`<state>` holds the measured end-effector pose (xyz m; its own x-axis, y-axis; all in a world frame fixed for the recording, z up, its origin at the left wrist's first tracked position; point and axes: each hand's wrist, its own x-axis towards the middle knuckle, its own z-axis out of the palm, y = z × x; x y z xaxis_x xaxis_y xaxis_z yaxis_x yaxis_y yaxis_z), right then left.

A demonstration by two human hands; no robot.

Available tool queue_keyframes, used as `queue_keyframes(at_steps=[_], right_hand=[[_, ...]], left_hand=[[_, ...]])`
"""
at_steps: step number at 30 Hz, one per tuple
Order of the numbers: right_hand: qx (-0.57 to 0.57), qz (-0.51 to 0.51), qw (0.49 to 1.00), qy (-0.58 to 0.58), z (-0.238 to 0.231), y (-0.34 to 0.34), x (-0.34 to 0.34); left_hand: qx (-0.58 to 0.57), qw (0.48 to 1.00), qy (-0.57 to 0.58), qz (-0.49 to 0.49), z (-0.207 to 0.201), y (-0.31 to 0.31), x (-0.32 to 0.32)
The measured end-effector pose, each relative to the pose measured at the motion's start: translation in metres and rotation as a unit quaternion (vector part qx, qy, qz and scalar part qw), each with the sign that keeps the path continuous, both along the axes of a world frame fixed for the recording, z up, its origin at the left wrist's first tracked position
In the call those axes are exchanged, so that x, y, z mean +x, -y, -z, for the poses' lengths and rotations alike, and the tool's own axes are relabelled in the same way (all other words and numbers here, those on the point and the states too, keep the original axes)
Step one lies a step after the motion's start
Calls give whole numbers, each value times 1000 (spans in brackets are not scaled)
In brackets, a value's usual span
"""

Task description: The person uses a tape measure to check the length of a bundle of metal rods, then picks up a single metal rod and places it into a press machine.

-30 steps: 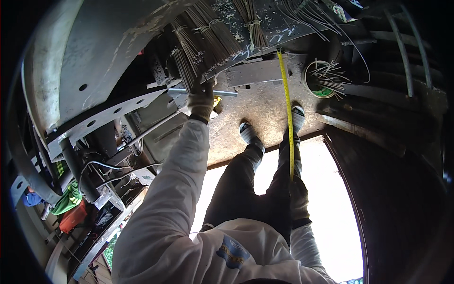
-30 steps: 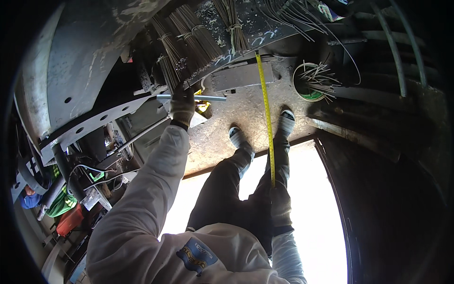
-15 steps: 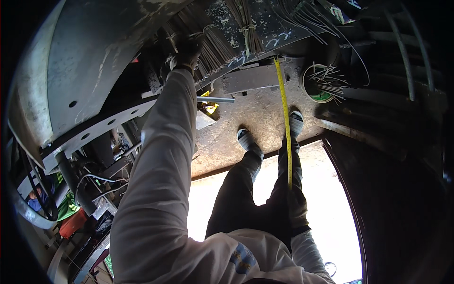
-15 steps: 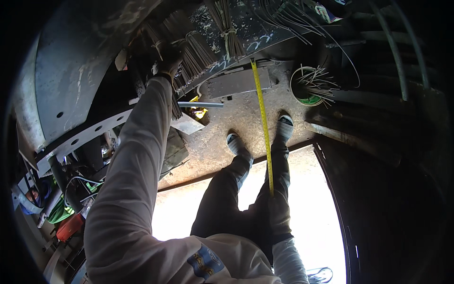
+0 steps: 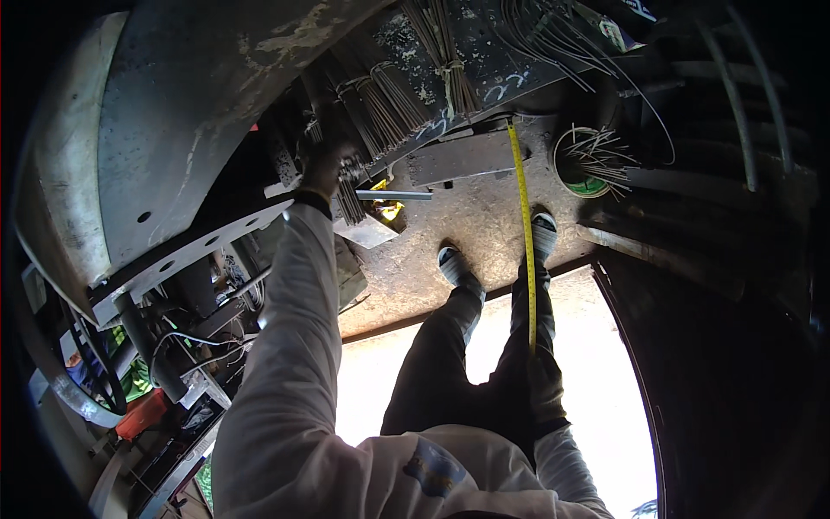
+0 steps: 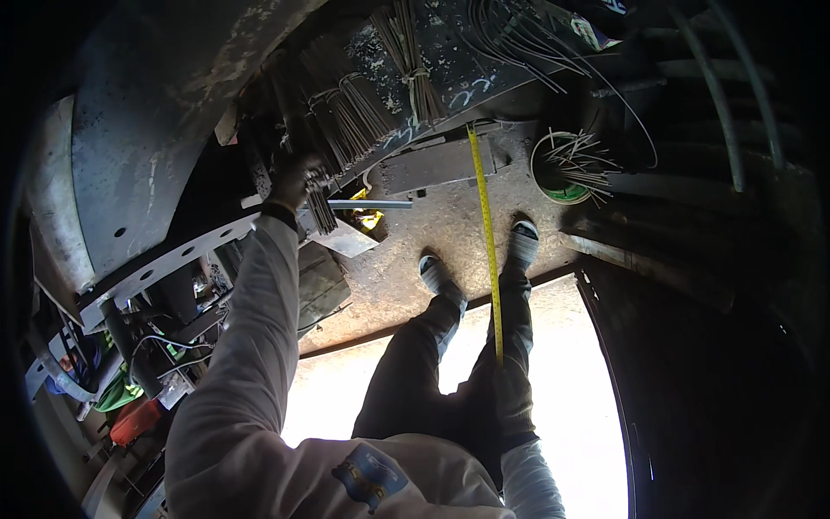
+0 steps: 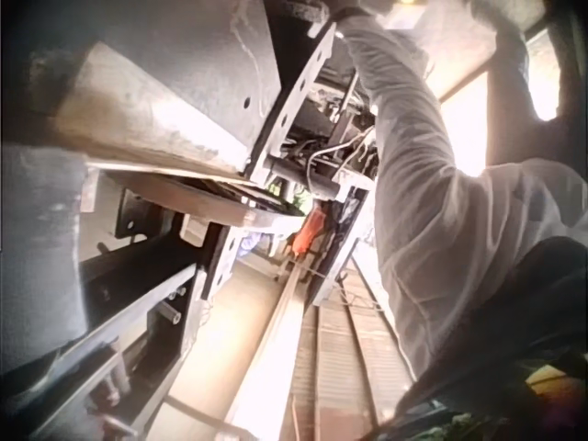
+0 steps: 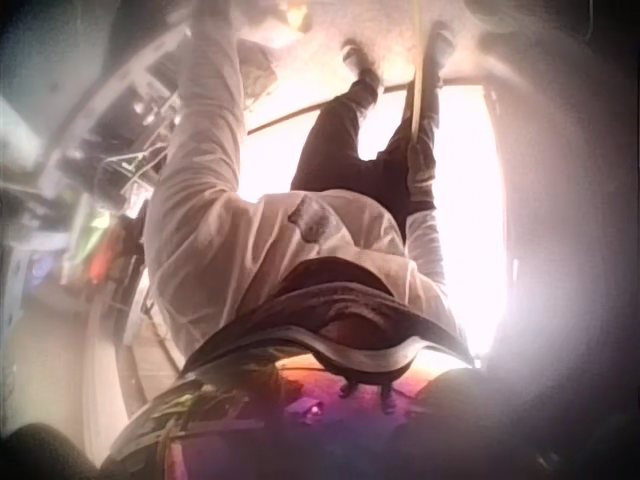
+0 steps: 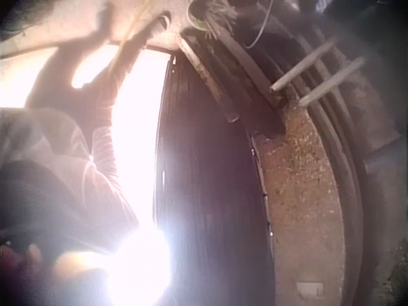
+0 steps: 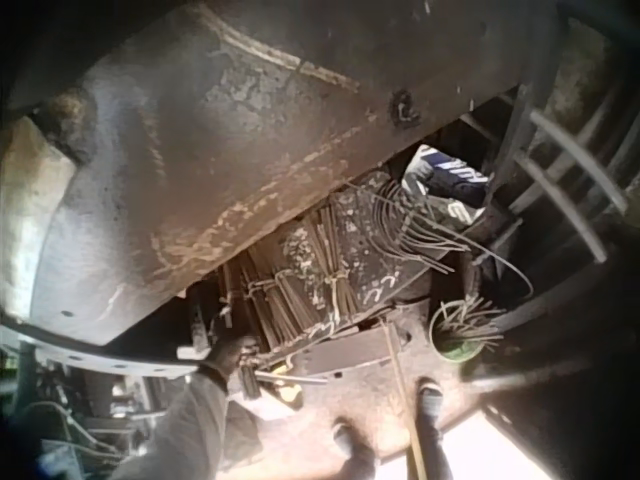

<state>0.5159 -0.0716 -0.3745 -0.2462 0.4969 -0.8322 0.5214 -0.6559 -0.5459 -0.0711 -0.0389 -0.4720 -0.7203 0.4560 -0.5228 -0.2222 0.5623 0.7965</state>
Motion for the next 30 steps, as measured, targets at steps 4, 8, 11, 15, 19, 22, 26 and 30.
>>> queue_keyframes(at_steps=[4, 8, 11, 15, 19, 22, 26, 30], right_hand=[[177, -152, 972, -32, 31, 17, 9], [87, -115, 989, -22, 19, 5, -3], [142, -139, 979, -41, 40, 18, 11], [99, -118, 988, 8, 42, 15, 27], [77, -92, 993, -5, 32, 9, 15], [153, -107, 982, -34, 36, 8, 14], [152, -125, 980, -25, 32, 3, 17], [209, -175, 962, -33, 28, -3, 23]], left_hand=[[-315, 763, -430, 366, 63, 59, -26], [-313, 751, -474, 336, 96, 66, -36], [-248, 700, -568, 356, 86, 57, -39], [-319, 571, -554, 515, 13, 6, 14], [-91, 985, -88, 120, -53, 14, 33], [117, 985, 100, -80, -63, 22, 61], [151, 978, 127, -62, -65, -4, 111], [197, 957, 186, -105, -47, -73, 137]])
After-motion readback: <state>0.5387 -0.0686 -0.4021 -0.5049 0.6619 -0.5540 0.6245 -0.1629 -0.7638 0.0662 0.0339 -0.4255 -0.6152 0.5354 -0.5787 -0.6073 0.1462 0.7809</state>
